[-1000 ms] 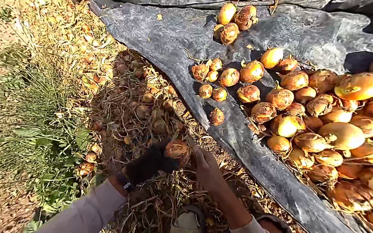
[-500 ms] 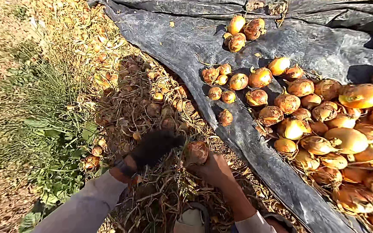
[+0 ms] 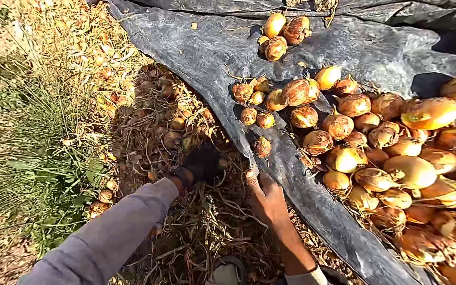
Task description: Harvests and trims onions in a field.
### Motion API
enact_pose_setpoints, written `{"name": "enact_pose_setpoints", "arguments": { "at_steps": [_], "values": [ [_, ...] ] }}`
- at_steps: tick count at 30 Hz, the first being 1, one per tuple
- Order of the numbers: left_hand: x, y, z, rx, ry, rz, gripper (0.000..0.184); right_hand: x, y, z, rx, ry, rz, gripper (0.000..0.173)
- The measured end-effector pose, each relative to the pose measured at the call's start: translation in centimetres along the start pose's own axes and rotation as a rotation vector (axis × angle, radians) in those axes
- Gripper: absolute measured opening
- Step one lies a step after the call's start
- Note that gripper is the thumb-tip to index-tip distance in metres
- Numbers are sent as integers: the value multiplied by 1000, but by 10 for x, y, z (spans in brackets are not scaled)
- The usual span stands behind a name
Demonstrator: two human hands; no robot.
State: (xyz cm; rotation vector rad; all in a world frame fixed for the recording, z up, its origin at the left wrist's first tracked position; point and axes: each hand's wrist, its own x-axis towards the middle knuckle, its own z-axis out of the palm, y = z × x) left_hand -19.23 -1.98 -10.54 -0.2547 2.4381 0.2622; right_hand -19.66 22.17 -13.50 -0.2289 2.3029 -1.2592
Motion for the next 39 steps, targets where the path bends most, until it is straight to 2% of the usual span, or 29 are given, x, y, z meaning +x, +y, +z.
{"name": "enact_pose_setpoints", "arguments": {
  "at_steps": [3, 5, 7, 9, 10, 12, 14, 16, 18, 19, 22, 24, 28, 31, 33, 35, 37, 39],
  "values": [
    [-32, 15, -11, -501, -13, 137, 51, 0, -2, -1, 33, -60, 65, 67],
    [-59, 25, -17, -663, -92, 164, 43, -3, -5, 5, 110, -128, 43, 60],
    [-78, 27, -21, -710, -148, 158, 32, -6, -6, 11, 270, -196, -32, 55],
    [-91, 18, -22, -637, -150, 137, 25, -10, -10, 12, 350, -306, -97, 51],
    [-95, 11, -21, -557, -116, 125, 30, -12, -13, 12, 333, -360, -100, 50],
    [-102, -5, -19, -385, 32, 59, 47, -16, -16, 15, 238, -379, -98, 53],
    [-113, -14, -20, -329, 235, 53, 46, -19, -18, 21, 219, -313, -38, 56],
    [-127, -12, -17, -315, 355, 172, 32, -20, -17, 27, 204, -300, 39, 62],
    [-138, -4, -5, -253, 374, 363, 23, -24, -22, 28, 142, -389, 54, 75],
    [-141, 3, 0, -210, 321, 380, 24, -27, -25, 31, 151, -401, 24, 77],
    [-141, 15, 16, -169, 159, 319, 42, -36, -28, 44, 265, -348, -90, 62],
    [-134, 11, 17, -202, 113, 300, 44, -34, -27, 45, 224, -337, -169, 60],
    [-104, 8, 13, -134, 248, 364, 23, -20, -28, 25, -133, -206, -230, 75],
    [-73, 25, -1, -78, 319, 262, 27, -10, -18, 7, -116, 4, -273, 71],
    [-46, 13, -8, -235, 412, 75, 29, -5, -14, -19, 42, 118, -216, 65],
    [-29, -17, -15, -363, 448, -115, 32, 2, -8, -55, 178, 276, -152, 59],
    [-24, -37, -20, -200, 338, -260, 36, 12, 7, -83, 304, 404, -63, 53],
    [-17, -51, -10, 94, 187, -245, 44, 17, 24, -86, 333, 425, 31, 57]
  ]
}}
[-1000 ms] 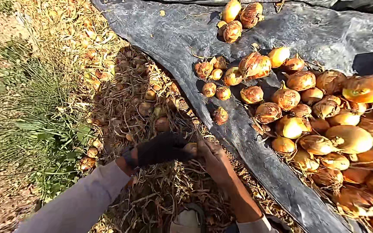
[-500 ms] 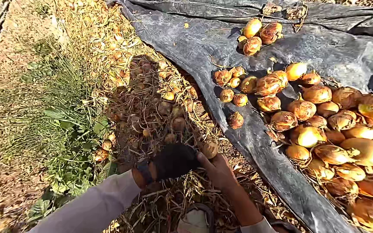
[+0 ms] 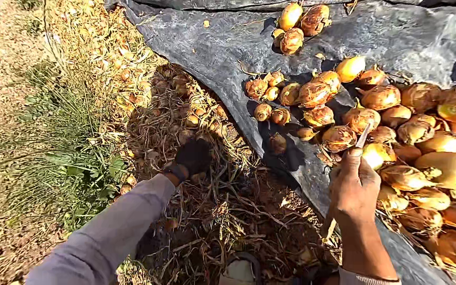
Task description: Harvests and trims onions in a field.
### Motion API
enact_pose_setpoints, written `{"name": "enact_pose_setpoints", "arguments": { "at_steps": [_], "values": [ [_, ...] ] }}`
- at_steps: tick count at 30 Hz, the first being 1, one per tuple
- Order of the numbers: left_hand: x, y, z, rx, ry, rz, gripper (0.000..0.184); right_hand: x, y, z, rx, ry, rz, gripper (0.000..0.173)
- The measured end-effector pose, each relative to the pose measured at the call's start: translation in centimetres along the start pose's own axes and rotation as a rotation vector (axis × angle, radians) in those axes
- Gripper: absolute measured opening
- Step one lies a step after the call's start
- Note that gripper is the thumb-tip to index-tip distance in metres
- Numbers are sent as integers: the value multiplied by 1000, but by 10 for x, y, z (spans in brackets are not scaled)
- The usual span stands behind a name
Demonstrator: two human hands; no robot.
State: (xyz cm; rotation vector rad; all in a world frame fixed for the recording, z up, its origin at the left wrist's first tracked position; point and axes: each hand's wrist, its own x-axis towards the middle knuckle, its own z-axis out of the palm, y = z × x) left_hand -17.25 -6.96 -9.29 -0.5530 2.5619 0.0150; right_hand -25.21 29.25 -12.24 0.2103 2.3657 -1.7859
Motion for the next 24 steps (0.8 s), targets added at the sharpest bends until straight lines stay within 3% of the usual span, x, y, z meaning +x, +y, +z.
{"name": "enact_pose_setpoints", "arguments": {
  "at_steps": [2, 3, 5, 7, 9, 12, 14, 18, 20, 22, 24],
  "values": [
    [8, -1, 3, 114, -51, 38, 61, -6, 6, 15, -48, -73, 31, 61],
    [11, 2, 1, 135, -84, 25, 76, -11, 5, 26, -89, -136, 9, 62],
    [7, 15, -2, 154, -132, -40, 89, -24, -2, 43, -193, -264, -53, 65],
    [-3, 26, -7, 120, -173, -116, 88, -32, -7, 52, -264, -347, -84, 70],
    [-16, 19, -4, 72, -175, -89, 85, -37, -6, 55, -305, -391, -78, 70],
    [-41, 0, 6, -155, -166, 32, 100, -45, -8, 59, -320, -413, -77, 68],
    [-75, 2, -8, -358, -105, 129, 93, -55, -10, 68, -283, -467, -55, 68],
    [-120, 18, -31, -447, -5, 373, 85, -81, -24, 90, -93, -638, 91, 64],
    [-133, 25, -31, -738, -6, 413, 85, -93, -30, 91, 74, -711, 146, 60],
    [-141, 31, -22, -1185, -131, 258, 92, -99, -33, 89, 227, -726, 152, 57],
    [-147, 39, -4, -1575, -217, 138, 70, -98, -33, 90, 263, -703, 115, 60]
  ]
}}
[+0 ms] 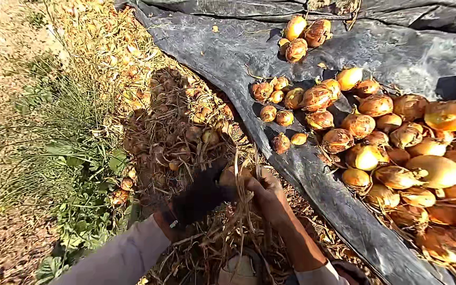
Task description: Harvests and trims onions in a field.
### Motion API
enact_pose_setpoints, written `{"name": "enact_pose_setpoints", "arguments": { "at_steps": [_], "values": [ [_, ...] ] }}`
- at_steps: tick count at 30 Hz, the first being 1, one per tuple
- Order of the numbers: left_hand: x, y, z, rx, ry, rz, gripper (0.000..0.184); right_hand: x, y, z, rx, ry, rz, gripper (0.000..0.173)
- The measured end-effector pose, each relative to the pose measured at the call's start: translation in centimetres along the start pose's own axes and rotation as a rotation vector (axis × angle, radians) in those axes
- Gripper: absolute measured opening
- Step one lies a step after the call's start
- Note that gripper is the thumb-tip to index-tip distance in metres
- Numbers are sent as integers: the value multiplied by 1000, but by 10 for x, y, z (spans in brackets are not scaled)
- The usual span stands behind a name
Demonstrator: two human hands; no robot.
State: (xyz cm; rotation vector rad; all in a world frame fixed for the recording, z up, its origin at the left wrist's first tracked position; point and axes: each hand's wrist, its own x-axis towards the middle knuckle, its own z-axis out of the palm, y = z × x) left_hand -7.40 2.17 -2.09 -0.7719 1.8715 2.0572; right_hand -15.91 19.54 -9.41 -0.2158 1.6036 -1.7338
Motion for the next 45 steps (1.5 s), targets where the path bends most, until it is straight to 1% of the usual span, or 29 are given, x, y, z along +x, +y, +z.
{"name": "enact_pose_setpoints", "arguments": {
  "at_steps": [1, 2, 4, 5, 8, 10, 11, 13, 15, 17, 18, 21, 22, 23, 24, 26, 28, 30, 33, 35, 37, 39, 40, 41, 43, 44, 45],
  "values": [
    [-3, -7, 2, -141, -14, -38, 54, 1, 0, 0, -56, 10, -21, 62],
    [-5, -12, 2, -228, -55, -44, 45, 3, 1, -1, -158, 18, -37, 66],
    [-8, -9, 2, -216, -96, -52, 39, 4, 6, -4, -328, 11, -76, 74],
    [-8, 0, 2, -136, -80, -70, 41, 3, 8, -7, -348, -1, -108, 77],
    [-3, 22, -10, 178, -102, -35, 78, 7, 12, -17, -308, -30, -193, 90],
    [2, 31, -15, 443, -121, -4, 90, 10, 12, -20, -351, -44, -189, 85],
    [5, 33, -14, 531, -123, -7, 90, 12, 13, -20, -391, -68, -178, 83],
    [7, 34, -13, 663, -162, -8, 83, 13, 12, -18, -414, -128, -131, 82],
    [10, 33, -12, 740, -176, 11, 64, 13, 12, -20, -370, -172, -99, 80],
    [13, 34, -16, 758, -179, -5, 66, 13, 13, -24, -243, -211, -85, 65],
    [13, 36, -19, 748, -192, -5, 62, 12, 14, -25, -163, -220, -78, 57],
    [7, 42, -36, 758, -266, -72, 33, 11, 12, -23, -85, -213, -62, 54],
    [5, 40, -39, 785, -255, -119, 24, 11, 13, -21, -93, -208, -72, 54],
    [3, 40, -42, 870, -244, -140, 22, 11, 14, -18, -110, -205, -86, 55],
    [1, 38, -42, 895, -196, -141, 26, 10, 14, -15, -144, -199, -97, 55],
    [0, 38, -47, 968, -117, -38, 34, 9, 18, -11, -274, -198, -105, 56],
    [2, 42, -55, 1098, -13, 152, 41, 7, 22, -8, -379, -226, -85, 59],
    [5, 46, -60, 1189, 79, 268, 48, 4, 17, -3, -310, -251, -41, 64],
    [14, 39, -64, 1233, 192, 294, 59, 0, 10, 4, -167, -295, 3, 70],
    [18, 34, -64, 1240, 240, 292, 60, -1, 13, 7, -74, -335, 19, 69],
    [21, 33, -62, 1264, 276, 282, 60, -2, 17, 7, 25, -368, -2, 69],
    [25, 37, -64, 1283, 316, 226, 60, -4, 18, 2, 134, -395, -30, 68],
    [27, 42, -67, 1250, 330, 201, 58, -5, 18, -1, 157, -379, -26, 67],
    [27, 46, -69, 1197, 332, 201, 55, -4, 19, -3, 135, -332, -1, 67],
    [24, 54, -66, 1080, 309, 232, 48, 5, 25, -6, -58, -208, 108, 67],
    [21, 57, -63, 1024, 292, 251, 43, 12, 30, -8, -188, -194, 169, 67],
    [17, 59, -57, 959, 265, 255, 37, 18, 37, -10, -302, -226, 221, 66]
  ]
}}
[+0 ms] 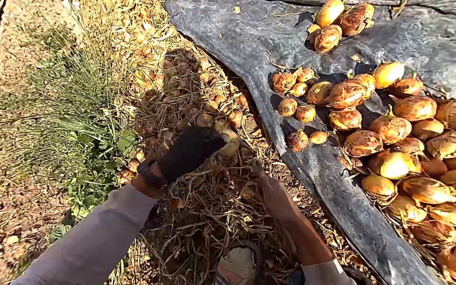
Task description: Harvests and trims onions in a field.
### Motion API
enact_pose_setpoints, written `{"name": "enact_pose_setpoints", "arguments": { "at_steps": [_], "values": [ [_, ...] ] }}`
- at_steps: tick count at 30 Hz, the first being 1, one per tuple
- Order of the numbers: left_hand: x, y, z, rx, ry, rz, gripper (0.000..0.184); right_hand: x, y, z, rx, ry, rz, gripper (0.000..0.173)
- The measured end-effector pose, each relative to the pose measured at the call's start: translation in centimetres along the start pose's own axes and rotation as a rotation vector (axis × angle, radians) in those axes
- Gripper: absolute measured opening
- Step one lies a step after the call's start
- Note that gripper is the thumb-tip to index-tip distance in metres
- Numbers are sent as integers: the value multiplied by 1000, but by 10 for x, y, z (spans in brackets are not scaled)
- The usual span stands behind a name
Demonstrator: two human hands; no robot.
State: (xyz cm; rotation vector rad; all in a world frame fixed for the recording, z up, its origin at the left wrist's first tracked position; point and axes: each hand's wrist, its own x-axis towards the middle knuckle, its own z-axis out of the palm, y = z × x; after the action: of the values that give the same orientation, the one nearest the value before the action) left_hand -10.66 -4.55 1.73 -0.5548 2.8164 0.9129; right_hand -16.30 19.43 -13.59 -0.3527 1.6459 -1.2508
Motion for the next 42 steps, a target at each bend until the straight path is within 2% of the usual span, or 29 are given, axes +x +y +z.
{"name": "enact_pose_setpoints", "arguments": {
  "at_steps": [2, 4, 5, 7, 10, 12, 15, 17, 19, 20, 22, 23, 27, 29, 31, 33, 35, 37, 39, 42],
  "values": [
    [-10, 11, 12, -94, -126, 48, 27, 5, 7, 2, -54, -74, 44, 65],
    [-19, 9, 44, 6, -304, 214, 29, -1, 5, 9, 103, 52, -46, 77],
    [-22, 9, 61, 78, -389, 244, 30, -2, 3, 12, 179, 126, -107, 74],
    [-24, 8, 83, 206, -472, 252, 26, -3, 3, 15, 141, 182, -237, 65],
    [-6, 3, 82, 385, -354, 313, 20, 0, -2, 4, -166, 240, -275, 46],
    [12, 5, 82, 465, -220, 335, 26, -3, -4, -20, -354, 330, -284, 49],
    [42, -12, 82, 616, -167, 114, 32, -16, -6, -58, -281, 604, -434, 55],
    [49, -33, 80, 703, -226, -88, 29, -35, -17, -82, -164, 833, -321, 60],
    [41, -51, 85, 708, -324, -289, 52, -50, -21, -100, -41, 974, -148, 66],
    [32, -60, 89, 702, -363, -335, 65, -52, -20, -102, -33, 985, -84, 69],
    [15, -73, 93, 663, -371, -362, 80, -44, -15, -89, -86, 882, 6, 71],
    [7, -75, 94, 646, -367, -366, 86, -38, -15, -81, -113, 777, 30, 69],
    [-10, -88, 101, 599, -403, -317, 85, -11, -21, -53, -125, 428, 49, 42],
    [-13, -93, 94, 398, -417, -272, 84, -2, -17, -41, -65, 359, 11, 34],
    [-14, -78, 84, 92, -430, -255, 87, 2, -12, -35, -8, 306, -13, 29],
    [-14, -45, 76, -216, -418, -285, 79, 4, -7, -29, 47, 274, -48, 34],
    [-10, -13, 68, -450, -416, -289, 62, 4, -5, -21, 120, 230, -85, 43],
    [-7, 8, 60, -451, -477, -233, 44, -3, -9, -15, 186, 164, -116, 54],
    [-5, 18, 56, -418, -554, -180, 32, -12, -11, -17, 236, 140, -160, 57],
    [-7, 24, 57, -430, -605, -174, 45, -16, -15, -18, 175, 226, -199, 62]
  ]
}}
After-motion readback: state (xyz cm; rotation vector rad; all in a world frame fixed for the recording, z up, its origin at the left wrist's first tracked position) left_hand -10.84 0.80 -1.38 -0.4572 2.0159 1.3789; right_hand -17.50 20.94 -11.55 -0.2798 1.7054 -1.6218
